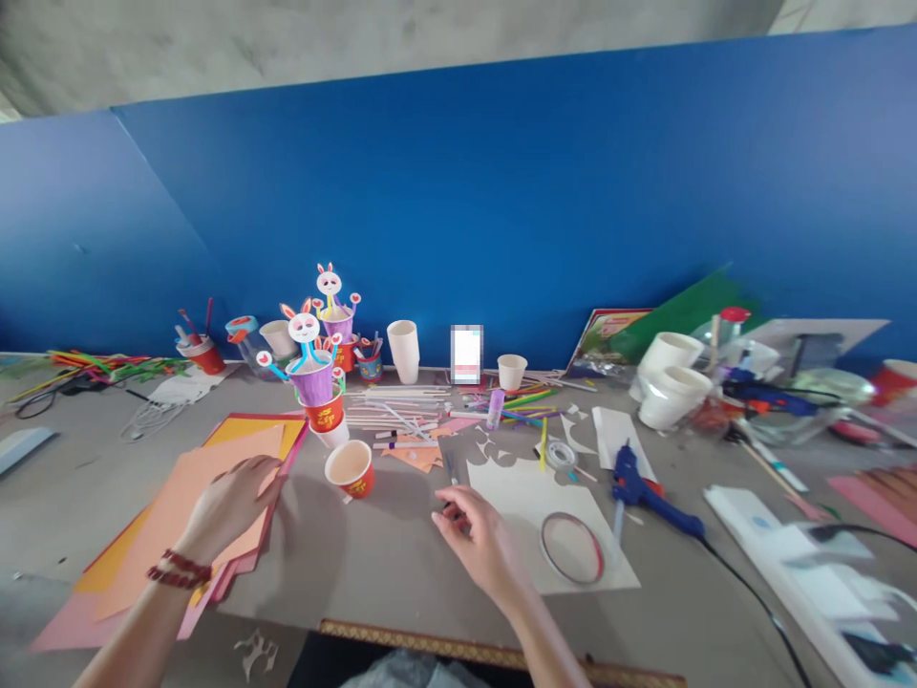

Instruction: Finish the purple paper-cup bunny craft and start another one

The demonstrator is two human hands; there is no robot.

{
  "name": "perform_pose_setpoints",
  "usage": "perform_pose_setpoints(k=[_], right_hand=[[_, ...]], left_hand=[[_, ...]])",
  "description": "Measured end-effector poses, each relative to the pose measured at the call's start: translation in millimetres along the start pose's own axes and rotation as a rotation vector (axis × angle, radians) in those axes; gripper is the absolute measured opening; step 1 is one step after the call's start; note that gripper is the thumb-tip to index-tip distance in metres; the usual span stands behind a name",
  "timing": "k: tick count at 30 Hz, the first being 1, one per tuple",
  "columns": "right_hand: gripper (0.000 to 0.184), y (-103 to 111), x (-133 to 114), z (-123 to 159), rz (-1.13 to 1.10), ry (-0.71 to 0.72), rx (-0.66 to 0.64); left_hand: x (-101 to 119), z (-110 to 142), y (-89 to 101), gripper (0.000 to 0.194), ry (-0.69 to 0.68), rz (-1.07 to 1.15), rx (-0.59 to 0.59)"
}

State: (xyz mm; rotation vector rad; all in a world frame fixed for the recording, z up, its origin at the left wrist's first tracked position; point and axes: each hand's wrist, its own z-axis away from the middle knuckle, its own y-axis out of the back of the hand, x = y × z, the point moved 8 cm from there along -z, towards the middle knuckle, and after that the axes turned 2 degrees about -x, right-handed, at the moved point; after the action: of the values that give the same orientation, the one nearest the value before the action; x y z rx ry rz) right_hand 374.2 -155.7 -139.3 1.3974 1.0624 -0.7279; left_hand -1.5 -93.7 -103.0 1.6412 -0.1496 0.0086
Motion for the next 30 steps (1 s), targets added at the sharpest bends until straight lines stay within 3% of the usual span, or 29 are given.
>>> perform_pose_setpoints(k=[2,5,7,8,10,12,15,21,23,27,30], right_hand=[[0.024,1.7,-1.4,-0.6,0.003,0.006,-0.003],[0.023,3.8,-5.5,-0.8,0.019,0.010,-0.013],[0.024,4.1,-9.3,0.1,0.024,0.026,-0.026],[0.024,4.1,-10.7,0.9,0.020,0.033,-0.030],[0.024,4.8,-11.4,3.0,0.008,0.033,-0.026],[0.023,6.6,-9.8,4.9,0.000,0.014,-0.012],[0.022,10.8,-9.4,6.5,-0.014,0.003,-0.002],[0.023,23.6,-16.2,2.8,-0.003,0.005,0.005],[0.023,25.9,-17.5,1.3,0.003,0.008,0.012],[0.023,28.1,-16.5,1.7,0.002,0.011,0.019],[0.024,31.7,-13.7,4.3,0.000,0.012,0.025]], left_hand=[[36.7,-0.5,45.4,0.032,-0.060,0.165,0.158],[118.6,-20.6,90.0,0.031,-0.382,0.481,0.257],[171.5,-52.7,92.0,0.046,-0.550,0.613,0.203],[191.6,-74.3,87.2,0.057,-0.568,0.630,0.193],[213.0,-124.9,70.5,0.084,-0.427,0.647,0.210],[218.3,-169.5,52.7,0.096,-0.213,0.663,0.255],[222.7,-210.7,33.9,0.104,-0.035,0.685,0.292],[205.9,-237.5,6.3,0.109,0.294,0.727,0.353],[200.3,-241.9,-6.0,0.096,0.364,0.737,0.333],[193.7,-245.0,-22.0,0.042,0.398,0.769,0.294],[194.7,-242.1,-20.7,0.036,0.330,0.810,0.280]])
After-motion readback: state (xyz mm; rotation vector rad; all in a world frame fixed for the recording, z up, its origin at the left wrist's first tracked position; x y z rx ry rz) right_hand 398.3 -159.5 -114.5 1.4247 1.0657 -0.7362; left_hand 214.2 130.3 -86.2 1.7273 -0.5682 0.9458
